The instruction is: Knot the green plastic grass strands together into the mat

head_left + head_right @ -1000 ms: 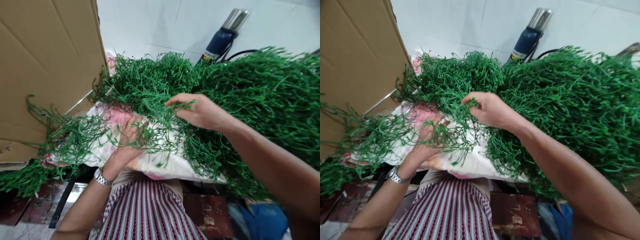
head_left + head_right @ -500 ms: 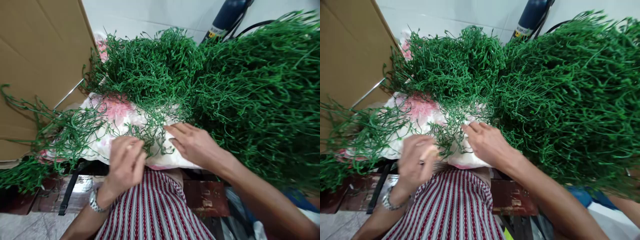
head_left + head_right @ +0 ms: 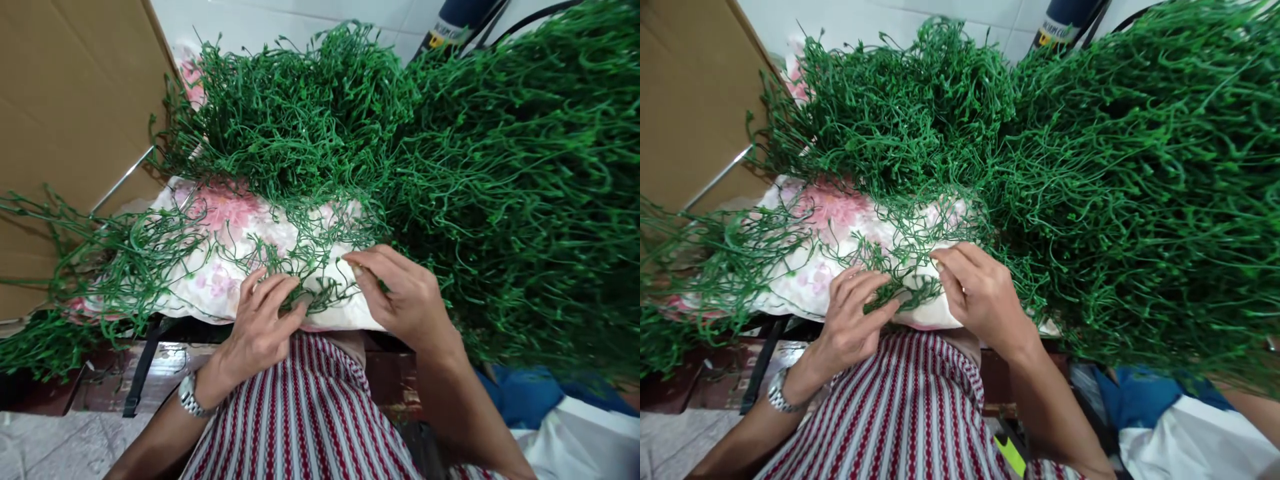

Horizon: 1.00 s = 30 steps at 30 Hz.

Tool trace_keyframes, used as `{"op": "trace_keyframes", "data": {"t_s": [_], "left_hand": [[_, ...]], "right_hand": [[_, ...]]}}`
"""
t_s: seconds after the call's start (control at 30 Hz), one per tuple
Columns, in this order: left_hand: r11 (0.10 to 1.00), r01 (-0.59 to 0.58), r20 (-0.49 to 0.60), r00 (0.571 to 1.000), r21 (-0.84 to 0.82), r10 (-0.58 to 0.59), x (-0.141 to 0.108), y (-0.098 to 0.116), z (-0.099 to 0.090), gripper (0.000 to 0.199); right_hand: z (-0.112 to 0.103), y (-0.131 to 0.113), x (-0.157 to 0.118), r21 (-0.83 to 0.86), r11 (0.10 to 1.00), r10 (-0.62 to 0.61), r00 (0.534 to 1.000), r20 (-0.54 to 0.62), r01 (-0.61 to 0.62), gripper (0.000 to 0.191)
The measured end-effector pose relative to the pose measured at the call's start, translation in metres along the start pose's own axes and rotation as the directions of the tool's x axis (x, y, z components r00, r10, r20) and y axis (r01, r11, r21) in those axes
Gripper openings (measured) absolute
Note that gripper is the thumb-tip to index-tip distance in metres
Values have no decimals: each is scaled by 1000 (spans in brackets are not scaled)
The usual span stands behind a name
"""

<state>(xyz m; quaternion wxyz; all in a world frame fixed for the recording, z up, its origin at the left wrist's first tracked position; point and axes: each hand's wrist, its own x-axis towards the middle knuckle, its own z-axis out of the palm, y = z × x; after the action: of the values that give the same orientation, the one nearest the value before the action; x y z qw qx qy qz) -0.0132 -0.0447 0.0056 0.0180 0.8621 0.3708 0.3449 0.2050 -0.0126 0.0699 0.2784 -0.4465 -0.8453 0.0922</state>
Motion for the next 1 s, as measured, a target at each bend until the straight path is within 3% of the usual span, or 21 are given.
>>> {"op": "trace_keyframes", "data": {"t_s": [0.07,0.13,0.23,0.37,0.47,0.57,0.63,0.7,0.77,0.83,0.9,1.0], "left_hand": [[999,-31,-37,999,-16,30,-2,0,-1,34],[997,-64,-68,996,-38,62,-5,-1,-2,33],[989,-107,-115,989,-102,95,-10,-3,-4,30],[943,-162,-71,987,-290,147,-21,-8,-10,26],[946,-106,-46,994,-307,97,-30,-12,-17,30],[968,-10,-62,998,-249,-6,-37,-16,-24,37],[972,38,-120,990,-231,-67,-39,-19,-28,39],[972,55,-198,975,-230,-102,-40,-22,-30,40],[969,70,-247,960,-237,-130,-39,-22,-31,40],[955,126,-240,951,-267,-193,-38,-20,-31,40],[923,200,-199,941,-329,-275,-36,-18,-32,38],[863,287,-142,917,-416,-373,-34,-16,-33,32]], "right_hand": [[4,6,8,-25,999,-41,999,18,41,26],[13,11,15,-83,993,-66,987,145,78,29],[33,13,23,-263,961,0,950,313,87,24],[54,15,29,-458,885,74,946,316,84,14],[56,20,33,-510,860,112,968,224,18,15],[50,28,39,-491,856,181,983,-13,-164,20],[48,32,45,-464,832,243,952,-189,-304,23],[52,32,52,-470,794,288,920,-268,-385,23],[62,27,58,-506,797,280,944,-174,-330,21],[74,19,62,-509,843,220,975,34,-173,19],[81,13,62,-445,894,155,970,185,-58,19],[76,13,56,-288,957,89,976,197,-29,23]]}}
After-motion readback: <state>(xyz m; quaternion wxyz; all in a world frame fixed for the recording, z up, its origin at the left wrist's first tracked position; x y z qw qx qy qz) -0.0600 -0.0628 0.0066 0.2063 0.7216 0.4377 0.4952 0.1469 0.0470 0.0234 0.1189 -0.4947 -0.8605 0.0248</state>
